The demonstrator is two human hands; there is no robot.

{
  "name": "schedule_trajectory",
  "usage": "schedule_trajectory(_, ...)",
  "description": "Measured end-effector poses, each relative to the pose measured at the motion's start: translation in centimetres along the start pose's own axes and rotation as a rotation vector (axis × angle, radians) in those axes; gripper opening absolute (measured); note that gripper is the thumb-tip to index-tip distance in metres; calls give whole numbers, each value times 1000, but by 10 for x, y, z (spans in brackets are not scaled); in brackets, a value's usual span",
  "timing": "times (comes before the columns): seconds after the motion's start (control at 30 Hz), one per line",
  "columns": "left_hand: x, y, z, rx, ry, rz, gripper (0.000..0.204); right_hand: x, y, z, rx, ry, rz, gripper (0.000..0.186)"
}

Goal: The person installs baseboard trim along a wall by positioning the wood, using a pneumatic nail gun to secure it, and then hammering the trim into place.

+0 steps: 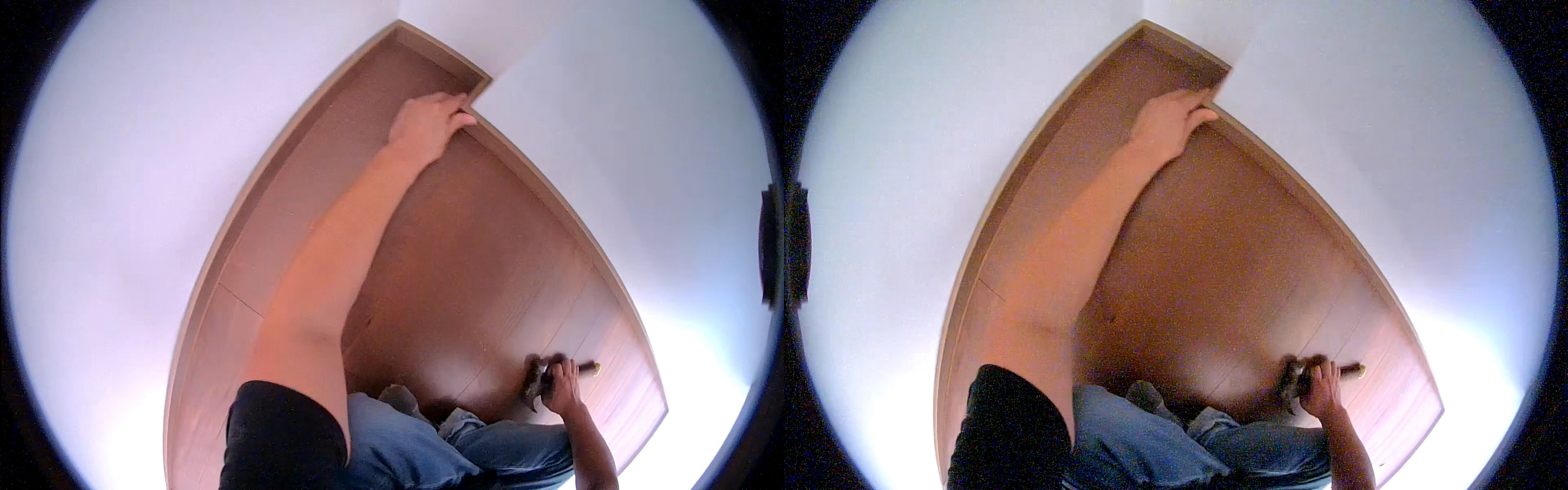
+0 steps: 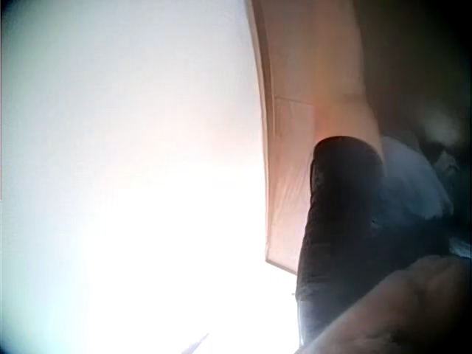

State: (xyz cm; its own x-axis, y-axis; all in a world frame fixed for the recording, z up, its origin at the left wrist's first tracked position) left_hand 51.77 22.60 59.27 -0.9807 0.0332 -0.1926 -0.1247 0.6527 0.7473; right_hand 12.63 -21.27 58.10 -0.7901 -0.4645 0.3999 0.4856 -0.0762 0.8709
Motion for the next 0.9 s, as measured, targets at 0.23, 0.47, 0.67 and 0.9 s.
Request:
schedule_trajectory(0.23, -5, -11, 14, 76, 0, 15, 49, 0, -6, -6, 49, -39, 45, 52)
schedule_trajectory(0.47, -10, -13, 25, 290, -21, 36, 44, -7, -5, 4, 102, 13, 64, 62)
schedule_trajectory(0.67, -9, -17, 22, 175, -10, 55, 40, -5, -5, -2, 128, -31, 87, 61)
schedule_trajectory(0.9, 1, -6, 18, 182, 34, 148, 48, 1, -11, -9, 154, -234, 171, 63)
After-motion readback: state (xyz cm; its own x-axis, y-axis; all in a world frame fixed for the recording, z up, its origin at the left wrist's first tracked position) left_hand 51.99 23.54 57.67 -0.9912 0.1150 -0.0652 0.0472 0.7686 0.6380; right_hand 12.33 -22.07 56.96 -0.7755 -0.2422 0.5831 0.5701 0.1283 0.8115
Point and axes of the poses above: each hand's wrist, its own x-axis away from the middle knuckle, its own y-axis out of the back of the hand, z = x × y, the point moved 8 cm from there along -x, towards the middle knuckle, and after that the axes turned 8 degrees about y, right-handed, at the moved point
